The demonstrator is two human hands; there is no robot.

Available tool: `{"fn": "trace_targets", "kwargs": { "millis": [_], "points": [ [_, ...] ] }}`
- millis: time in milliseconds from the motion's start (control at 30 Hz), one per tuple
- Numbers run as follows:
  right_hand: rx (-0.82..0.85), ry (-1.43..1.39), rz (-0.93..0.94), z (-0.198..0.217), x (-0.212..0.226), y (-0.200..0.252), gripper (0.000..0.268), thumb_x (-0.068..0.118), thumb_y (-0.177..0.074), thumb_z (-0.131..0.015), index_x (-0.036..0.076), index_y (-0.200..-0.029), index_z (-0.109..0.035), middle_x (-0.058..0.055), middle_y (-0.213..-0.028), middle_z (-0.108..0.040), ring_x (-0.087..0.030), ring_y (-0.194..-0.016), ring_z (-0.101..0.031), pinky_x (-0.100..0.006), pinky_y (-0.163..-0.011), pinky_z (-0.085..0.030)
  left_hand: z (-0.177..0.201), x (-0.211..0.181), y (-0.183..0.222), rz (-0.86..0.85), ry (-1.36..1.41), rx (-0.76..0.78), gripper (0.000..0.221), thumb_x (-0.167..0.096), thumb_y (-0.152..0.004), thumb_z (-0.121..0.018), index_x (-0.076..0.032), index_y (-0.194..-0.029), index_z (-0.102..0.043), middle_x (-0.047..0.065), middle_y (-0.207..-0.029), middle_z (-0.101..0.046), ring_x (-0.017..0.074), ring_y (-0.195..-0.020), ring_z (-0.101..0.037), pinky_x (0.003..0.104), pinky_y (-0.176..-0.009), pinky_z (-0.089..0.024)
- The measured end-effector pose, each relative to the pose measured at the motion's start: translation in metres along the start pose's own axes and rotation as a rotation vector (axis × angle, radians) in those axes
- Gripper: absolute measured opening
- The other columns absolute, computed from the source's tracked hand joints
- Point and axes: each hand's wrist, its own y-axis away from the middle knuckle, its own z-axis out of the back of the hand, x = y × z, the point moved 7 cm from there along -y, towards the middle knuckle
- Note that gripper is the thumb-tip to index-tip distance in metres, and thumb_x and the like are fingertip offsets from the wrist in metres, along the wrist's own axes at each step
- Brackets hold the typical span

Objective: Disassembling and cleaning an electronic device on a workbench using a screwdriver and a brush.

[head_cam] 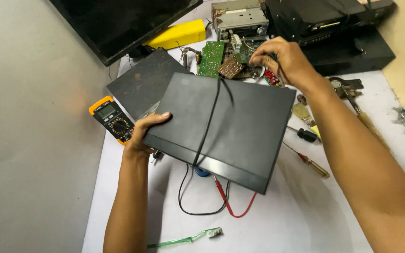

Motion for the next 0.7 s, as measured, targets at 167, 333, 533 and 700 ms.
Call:
{"fn": "trace_targets", "kwargs": {
  "millis": [167,333,533,700],
  "points": [
    [0.011,0.092,0.103,-0.026,-0.045,0.021,0.028,-0.010,-0.057,-0.042,0.003,-0.078,-0.053,-0.015,-0.091,-0.060,-0.031,-0.089,-0.058,-0.039,-0.074,-0.046,0.006,-0.023,0.003,-0.175,0.325,-0.120,0.017,-0.023,-0.084,-0.074,-0.009,-0.078,-0.069,0.007,-0.072,-0.069,0.0221,-0.059,-0.066,0.031,-0.050,-0.054],
    [0.224,0.487,-0.113,-0.042,-0.025,0.054,0.016,0.014,-0.101,-0.061,0.014,-0.109,-0.075,-0.008,-0.102,-0.075,-0.029,-0.111,-0.067,-0.041,-0.095,-0.055,-0.012,-0.064,0.025,-0.484,0.607,-0.040,0.030,-0.023,-0.092,-0.071,0.003,-0.106,-0.070,0.025,-0.098,-0.077,0.0336,-0.071,-0.078,0.038,-0.057,-0.064],
    [0.283,0.737,0.337,-0.025,0.101,0.115,0.019,0.022,-0.105,-0.053,0.023,-0.102,-0.072,0.007,-0.075,-0.064,-0.010,-0.072,-0.063,-0.023,-0.069,-0.053,-0.002,-0.070,0.034,-0.652,0.275,-0.428,0.049,-0.028,-0.085,-0.083,-0.011,-0.122,-0.056,0.017,-0.111,-0.068,0.0273,-0.093,-0.071,0.047,-0.082,-0.066],
    [0.142,0.570,0.508,0.011,0.175,0.110,0.020,0.020,-0.104,-0.055,0.023,-0.113,-0.072,0.003,-0.071,-0.054,-0.017,-0.064,-0.056,-0.030,-0.061,-0.051,-0.003,-0.055,0.014,-0.691,0.040,-0.388,0.048,-0.030,-0.087,-0.084,-0.012,-0.115,-0.050,0.011,-0.102,-0.063,0.0229,-0.091,-0.069,0.043,-0.076,-0.064]
  ]
}}
